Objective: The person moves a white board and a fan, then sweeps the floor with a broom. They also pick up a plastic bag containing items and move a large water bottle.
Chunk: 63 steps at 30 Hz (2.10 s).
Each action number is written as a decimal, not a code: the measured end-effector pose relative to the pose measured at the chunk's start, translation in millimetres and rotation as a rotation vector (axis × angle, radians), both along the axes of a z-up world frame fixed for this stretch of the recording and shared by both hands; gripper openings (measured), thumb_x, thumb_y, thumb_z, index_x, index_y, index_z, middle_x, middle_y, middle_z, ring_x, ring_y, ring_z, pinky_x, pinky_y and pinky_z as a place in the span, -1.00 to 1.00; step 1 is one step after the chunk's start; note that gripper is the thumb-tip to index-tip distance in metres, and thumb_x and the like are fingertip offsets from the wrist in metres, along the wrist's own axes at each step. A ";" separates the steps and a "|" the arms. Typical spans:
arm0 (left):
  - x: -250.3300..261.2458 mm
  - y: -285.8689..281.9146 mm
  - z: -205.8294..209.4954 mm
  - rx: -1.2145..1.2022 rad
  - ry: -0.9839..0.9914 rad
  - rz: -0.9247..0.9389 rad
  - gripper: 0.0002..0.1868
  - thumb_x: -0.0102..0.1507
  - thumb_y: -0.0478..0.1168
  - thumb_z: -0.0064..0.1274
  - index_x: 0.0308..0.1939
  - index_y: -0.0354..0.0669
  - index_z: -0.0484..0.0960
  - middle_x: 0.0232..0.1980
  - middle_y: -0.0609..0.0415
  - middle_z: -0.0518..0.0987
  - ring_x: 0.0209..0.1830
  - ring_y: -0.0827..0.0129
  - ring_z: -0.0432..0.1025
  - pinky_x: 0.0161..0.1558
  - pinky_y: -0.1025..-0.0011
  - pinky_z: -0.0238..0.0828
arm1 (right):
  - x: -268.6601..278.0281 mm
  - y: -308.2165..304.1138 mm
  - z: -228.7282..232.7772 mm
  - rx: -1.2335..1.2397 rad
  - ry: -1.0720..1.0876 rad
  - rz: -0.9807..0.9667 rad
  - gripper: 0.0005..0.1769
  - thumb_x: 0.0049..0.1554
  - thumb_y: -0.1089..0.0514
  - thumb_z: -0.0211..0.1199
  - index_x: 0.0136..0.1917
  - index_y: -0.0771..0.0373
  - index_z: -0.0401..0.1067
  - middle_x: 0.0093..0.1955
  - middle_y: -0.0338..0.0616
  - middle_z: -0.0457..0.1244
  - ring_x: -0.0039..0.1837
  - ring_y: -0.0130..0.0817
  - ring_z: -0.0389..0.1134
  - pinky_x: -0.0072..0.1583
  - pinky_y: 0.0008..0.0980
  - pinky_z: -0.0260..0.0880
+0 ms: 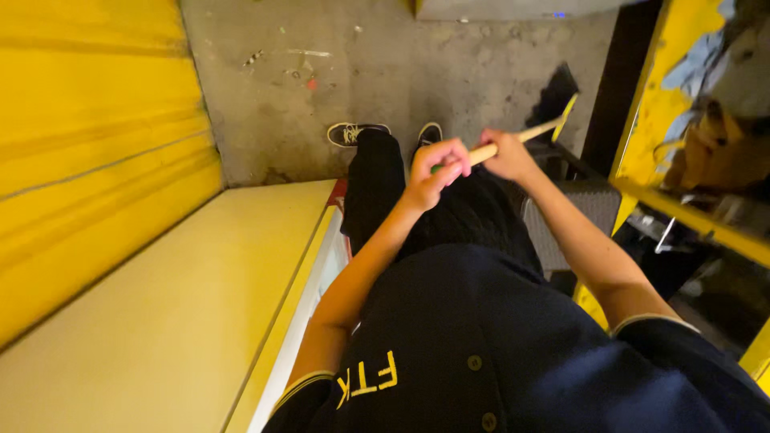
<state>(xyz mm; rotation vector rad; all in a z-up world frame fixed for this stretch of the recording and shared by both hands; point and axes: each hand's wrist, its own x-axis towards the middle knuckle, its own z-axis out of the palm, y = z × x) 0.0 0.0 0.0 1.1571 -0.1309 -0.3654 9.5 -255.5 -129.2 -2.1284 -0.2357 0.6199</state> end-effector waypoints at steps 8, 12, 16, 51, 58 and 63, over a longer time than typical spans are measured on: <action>6.1 24.8 49.5 0.447 0.017 0.218 -0.50 0.45 0.06 -0.18 -0.50 -0.13 0.42 -0.54 0.31 0.30 -0.59 0.65 0.14 -0.51 0.54 -0.05 | 5.0 38.6 -33.7 -0.040 -0.210 0.056 -0.73 -0.15 0.00 0.36 -0.37 0.20 0.38 -0.32 0.02 0.28 -0.24 0.09 0.33 -0.16 -0.05 0.32; 0.9 82.6 114.9 0.434 -0.044 0.159 -0.59 0.44 -0.02 -0.08 -0.42 -0.17 0.48 -0.49 0.26 0.41 -0.54 0.61 0.20 -0.44 0.54 0.04 | 28.4 148.8 -27.2 0.230 -0.238 0.123 -0.69 -0.02 -0.01 0.38 -0.37 0.20 0.36 -0.36 0.01 0.25 -0.28 0.06 0.29 -0.20 -0.06 0.27; -2.7 92.2 165.8 0.705 -0.215 0.134 -0.65 0.37 -0.08 0.08 -0.37 -0.29 0.52 -0.49 0.21 0.42 -0.53 0.60 0.27 -0.42 0.54 0.13 | 54.5 233.7 9.2 0.469 -0.220 0.267 -0.74 -0.11 0.09 0.38 -0.38 0.24 0.33 -0.38 0.00 0.24 -0.29 0.03 0.30 -0.19 -0.07 0.27; 2.1 -75.1 -97.6 0.077 0.212 0.170 -0.57 0.41 -0.05 -0.17 -0.47 -0.22 0.49 -0.53 0.17 0.41 -0.62 0.57 0.19 -0.53 0.54 0.02 | 45.4 -82.3 -142.3 -0.594 -0.231 -0.156 -0.80 -0.12 0.06 0.33 -0.17 0.10 0.54 0.00 -0.04 0.36 0.27 0.00 0.28 0.46 0.05 0.07; -21.8 -9.2 -77.9 0.223 0.427 0.599 -0.64 0.42 -0.09 -0.11 -0.43 -0.14 0.54 -0.44 0.18 0.51 -0.47 0.56 0.37 -0.44 0.54 0.24 | 54.7 -5.8 -137.7 -0.535 0.141 0.335 -0.74 -0.09 0.06 0.31 -0.08 0.06 0.59 -0.05 0.03 0.44 0.12 0.04 0.44 0.20 -0.02 0.44; -36.7 76.9 34.2 0.207 0.476 0.740 -0.82 0.34 -0.19 -0.08 -0.23 -0.14 0.61 -0.37 0.18 0.51 -0.41 0.56 0.41 -0.38 0.57 0.25 | 19.8 128.6 -81.8 -0.076 -0.102 0.352 -0.78 -0.16 -0.01 0.33 -0.27 0.11 0.50 -0.24 0.07 0.37 -0.08 0.15 0.41 -0.03 0.07 0.40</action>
